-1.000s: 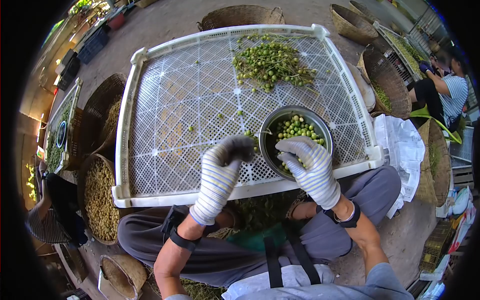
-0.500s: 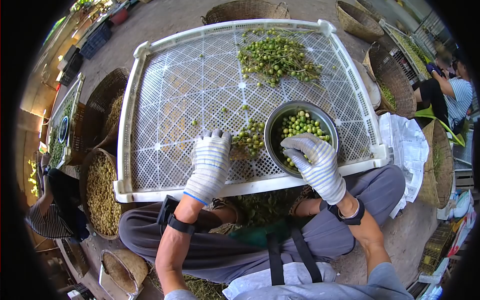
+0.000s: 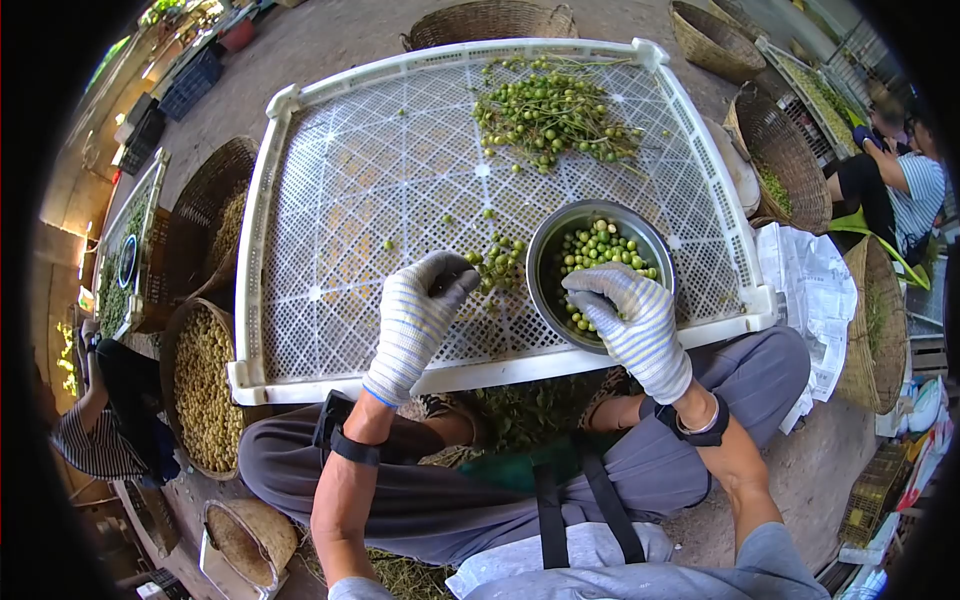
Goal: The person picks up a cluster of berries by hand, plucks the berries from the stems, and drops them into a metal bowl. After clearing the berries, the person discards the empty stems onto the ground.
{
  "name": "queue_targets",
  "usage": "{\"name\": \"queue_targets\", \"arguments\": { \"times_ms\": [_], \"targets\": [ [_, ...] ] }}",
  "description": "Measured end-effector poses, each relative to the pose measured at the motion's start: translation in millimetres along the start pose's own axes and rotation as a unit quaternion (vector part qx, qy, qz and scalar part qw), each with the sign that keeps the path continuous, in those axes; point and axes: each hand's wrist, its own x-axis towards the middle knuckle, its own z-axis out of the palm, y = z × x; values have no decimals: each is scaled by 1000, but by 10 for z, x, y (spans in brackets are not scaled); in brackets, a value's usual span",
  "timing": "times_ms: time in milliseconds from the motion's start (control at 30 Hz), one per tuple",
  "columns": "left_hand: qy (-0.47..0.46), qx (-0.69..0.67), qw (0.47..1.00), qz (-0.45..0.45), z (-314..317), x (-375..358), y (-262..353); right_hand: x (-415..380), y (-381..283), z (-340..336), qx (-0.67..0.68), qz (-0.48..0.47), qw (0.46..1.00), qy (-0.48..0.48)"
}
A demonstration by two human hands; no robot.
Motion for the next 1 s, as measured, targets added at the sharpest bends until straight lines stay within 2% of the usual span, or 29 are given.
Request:
{"name": "queue_targets", "arguments": {
  "times_ms": [167, 267, 300, 367, 400, 700, 800, 867, 900, 967, 1000],
  "targets": [
    [-9, -50, 999, -19, 24, -54, 173, 8, 1, 7, 25, 16, 999, 12],
    [-6, 12, 995, 94, 45, -97, 403, 19, 1, -21, 45, -8, 999, 5],
    [-8, 10, 995, 97, 57, -116, 458, 34, 9, -25, 42, -7, 999, 8],
    [-38, 31, 993, 107, 76, -165, 562, 74, 29, 4, -24, -81, 996, 8],
    [-59, 47, 992, 103, 74, -186, 612, 73, 21, 16, -27, -85, 996, 5],
    [-48, 70, 981, 177, 264, -344, 625, -27, -17, 93, 32, -20, 998, -42],
    [-44, 82, 983, 160, 305, -369, 533, -52, 31, 126, 33, -41, 998, -40],
    [-58, -24, 995, 78, 351, -388, 438, -49, 12, 129, 31, -61, 997, -29],
    [-58, -24, 995, 77, 352, -393, 448, -50, 2, 129, 32, -60, 997, -30],
    [-94, -161, 979, -79, 332, -396, 522, -56, -17, 138, 35, -56, 998, -23],
    [-105, -205, 966, -114, 308, -389, 615, -58, -18, 147, 37, -55, 998, -24]
  ]
}}
